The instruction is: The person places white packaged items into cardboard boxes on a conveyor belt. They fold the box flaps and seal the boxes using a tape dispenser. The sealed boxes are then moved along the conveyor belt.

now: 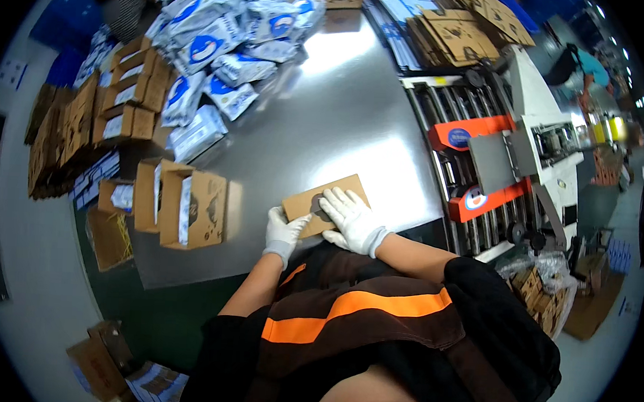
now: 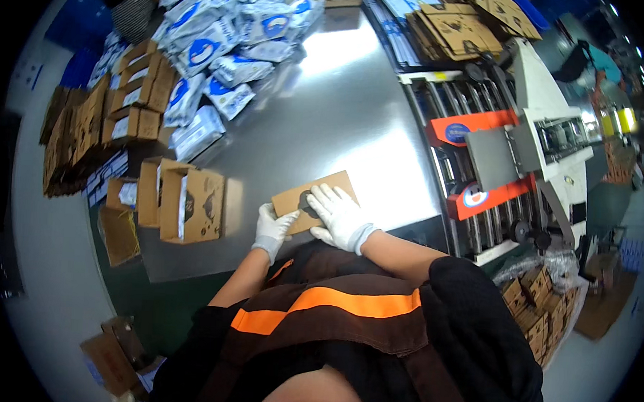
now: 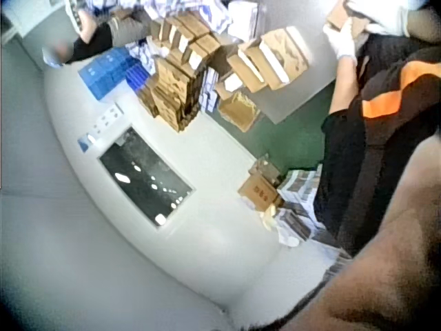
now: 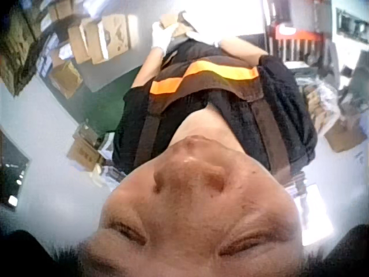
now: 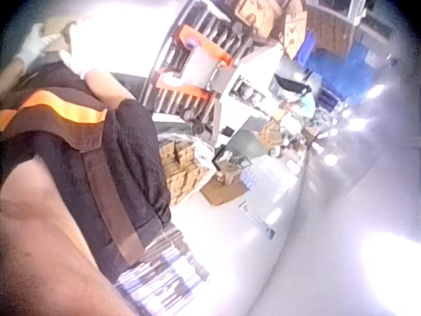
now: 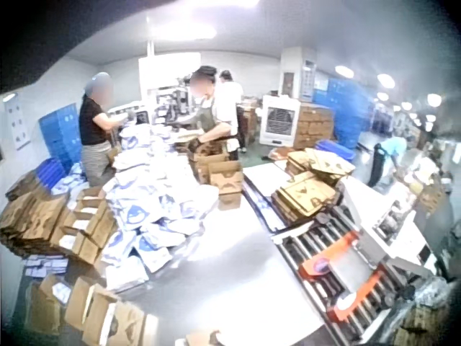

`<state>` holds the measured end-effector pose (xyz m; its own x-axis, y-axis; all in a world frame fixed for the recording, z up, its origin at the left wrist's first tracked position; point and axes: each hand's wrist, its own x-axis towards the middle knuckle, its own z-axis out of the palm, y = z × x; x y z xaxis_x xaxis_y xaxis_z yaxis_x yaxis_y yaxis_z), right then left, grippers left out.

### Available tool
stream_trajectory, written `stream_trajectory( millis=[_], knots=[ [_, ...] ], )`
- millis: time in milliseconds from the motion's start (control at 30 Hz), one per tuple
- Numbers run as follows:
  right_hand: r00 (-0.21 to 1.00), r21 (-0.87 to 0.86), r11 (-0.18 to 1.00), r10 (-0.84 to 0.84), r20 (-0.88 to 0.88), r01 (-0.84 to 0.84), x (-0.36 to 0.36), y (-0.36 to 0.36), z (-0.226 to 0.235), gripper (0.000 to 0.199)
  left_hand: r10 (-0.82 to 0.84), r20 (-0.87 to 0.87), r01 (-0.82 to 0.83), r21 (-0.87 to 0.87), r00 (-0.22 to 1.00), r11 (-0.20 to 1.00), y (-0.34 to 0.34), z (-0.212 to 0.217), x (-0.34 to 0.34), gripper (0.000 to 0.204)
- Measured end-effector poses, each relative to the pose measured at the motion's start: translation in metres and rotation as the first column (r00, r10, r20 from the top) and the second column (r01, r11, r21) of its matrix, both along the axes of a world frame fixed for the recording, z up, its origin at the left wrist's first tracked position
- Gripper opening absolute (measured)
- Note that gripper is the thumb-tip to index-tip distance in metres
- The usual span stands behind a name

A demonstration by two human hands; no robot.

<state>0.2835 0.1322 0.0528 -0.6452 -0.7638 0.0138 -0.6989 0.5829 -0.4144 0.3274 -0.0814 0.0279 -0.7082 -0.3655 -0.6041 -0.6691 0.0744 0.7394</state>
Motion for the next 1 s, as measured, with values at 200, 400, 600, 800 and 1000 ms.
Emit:
stream_trajectory(
  millis=[200,400,600,800,1000],
  knots=[
    [0.858,-0.043,0.873,-0.485,-0.17,0.485,-0.03,0.141,-0.032,0.053,-0.259,-0.012,0.243,0.396,0.966,0.886,0.145,-0.015,-0.063,0.067],
    [0.713,-0.102,0.752,-0.653,-0.257,0.652,-0.088,0.268,-0.038,0.038,-0.413,-0.071,0.367,0.608,0.908,0.704,0.28,-0.047,-0.128,0.071],
    [0.654,-0.408,0.539,-0.722,0.227,0.737,-0.058,0.241,-0.023,0.024,-0.628,-0.164,0.476,-0.517,0.761,0.711,0.111,0.047,-0.131,0.07],
    [0.424,-0.143,0.548,-0.431,0.796,0.824,-0.013,0.168,-0.058,0.028,0.216,0.109,-0.013,-0.868,0.97,0.496,-0.162,0.061,-0.001,0.048],
    [0.742,-0.11,0.899,-0.274,0.612,0.423,-0.055,0.043,0.033,0.054,-0.294,0.014,0.195,-0.778,0.956,0.597,-0.107,0.055,0.019,0.029]
  ],
)
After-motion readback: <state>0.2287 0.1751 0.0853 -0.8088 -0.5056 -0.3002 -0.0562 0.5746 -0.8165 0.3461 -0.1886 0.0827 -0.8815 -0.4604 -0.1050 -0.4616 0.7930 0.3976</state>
